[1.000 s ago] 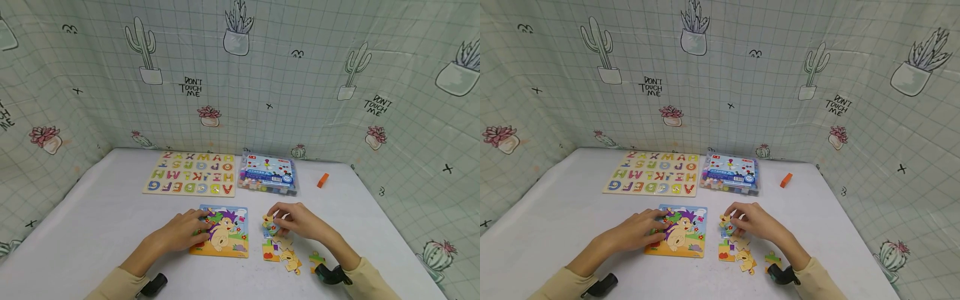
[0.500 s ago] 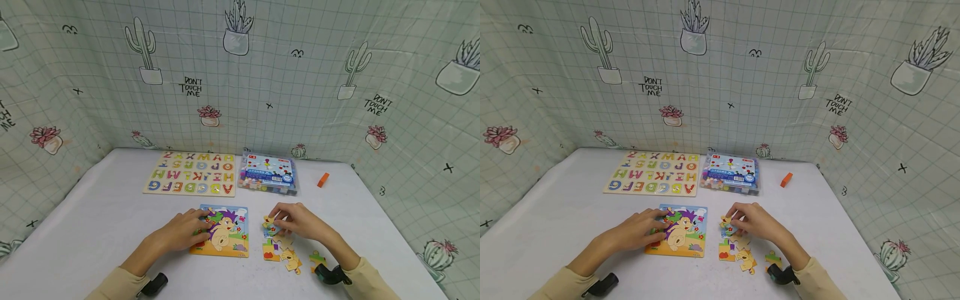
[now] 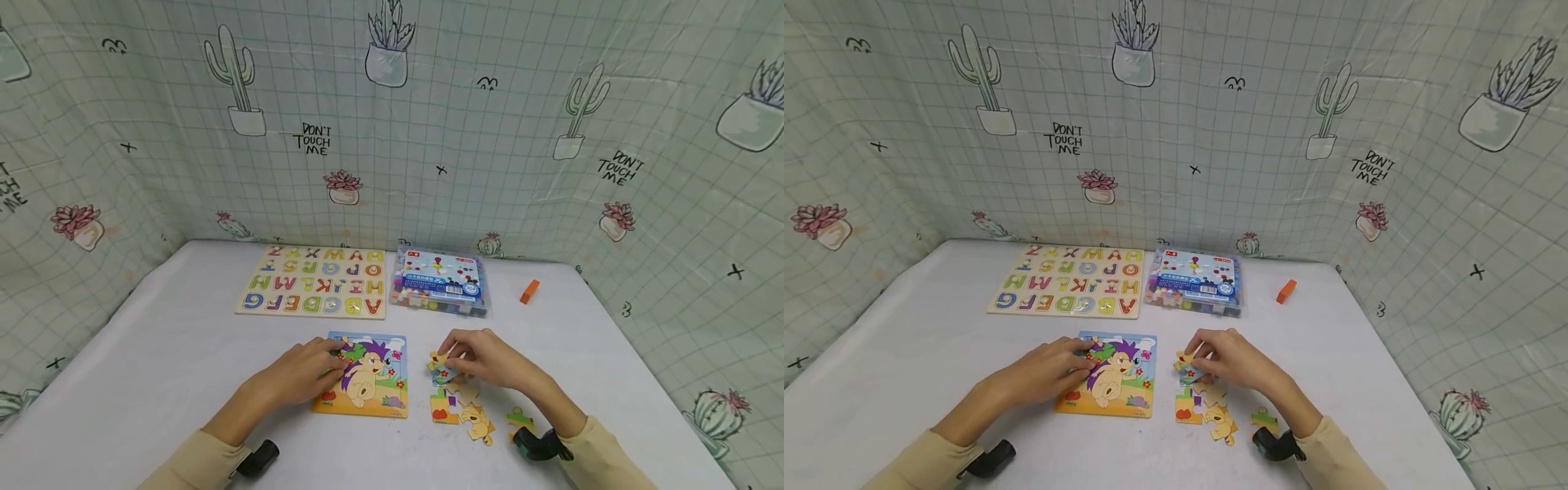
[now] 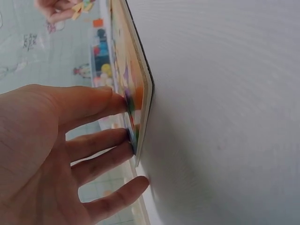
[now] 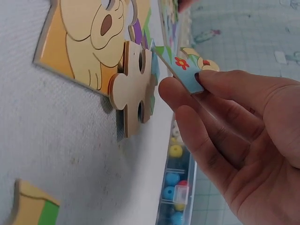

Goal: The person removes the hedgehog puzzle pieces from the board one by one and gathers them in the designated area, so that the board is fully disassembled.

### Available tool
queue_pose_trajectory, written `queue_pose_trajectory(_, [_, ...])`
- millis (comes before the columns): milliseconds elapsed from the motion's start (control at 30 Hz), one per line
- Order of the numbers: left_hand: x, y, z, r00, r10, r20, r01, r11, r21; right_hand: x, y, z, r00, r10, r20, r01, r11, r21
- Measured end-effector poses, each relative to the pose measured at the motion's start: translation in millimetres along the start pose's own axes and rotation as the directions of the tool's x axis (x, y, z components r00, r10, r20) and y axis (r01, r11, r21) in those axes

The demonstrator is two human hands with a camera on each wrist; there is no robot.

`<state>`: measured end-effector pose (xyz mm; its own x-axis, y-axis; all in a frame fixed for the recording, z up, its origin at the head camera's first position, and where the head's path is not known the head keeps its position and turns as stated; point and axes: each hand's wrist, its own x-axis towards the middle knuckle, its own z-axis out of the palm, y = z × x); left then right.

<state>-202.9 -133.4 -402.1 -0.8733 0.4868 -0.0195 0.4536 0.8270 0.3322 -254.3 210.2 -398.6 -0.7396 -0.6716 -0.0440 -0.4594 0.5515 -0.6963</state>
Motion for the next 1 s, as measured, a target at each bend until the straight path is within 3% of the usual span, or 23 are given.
queue_pose_trajectory(267, [2.6,1.2,-0.6,1.0,-0.022,0.002,0.022,1.0,-0.003,9.6,-9,9,1.0,-0.022,0.003,0.022,0.999,-0.031])
queue_pose_trajectory(467, [1.8,1.5,-0.9,1.0,-0.024,0.009,0.024,1.0,0.0,24.1,-19,20,0.998,-0.008,-0.055,0.006,0.999,-0.049])
queue_pose_trajectory(600, [0.6,1.4,-1.5,1.0,-0.024,0.009,0.024,1.0,-0.001,37.1,-28,29,0.996,0.027,-0.084,-0.026,1.0,0.011])
queue_pose_trajectory(733, [0.3,1.0,-1.9,1.0,-0.022,0.009,0.022,1.0,0.001,50.8,-33,39,0.998,0.039,-0.039,-0.034,0.993,0.111])
queue_pose_trajectory(1000, [0.4,-0.7,-0.5,1.0,-0.02,0.015,0.02,1.0,-0.016,74.0,-37,58,0.995,0.094,0.042,-0.103,0.941,0.324])
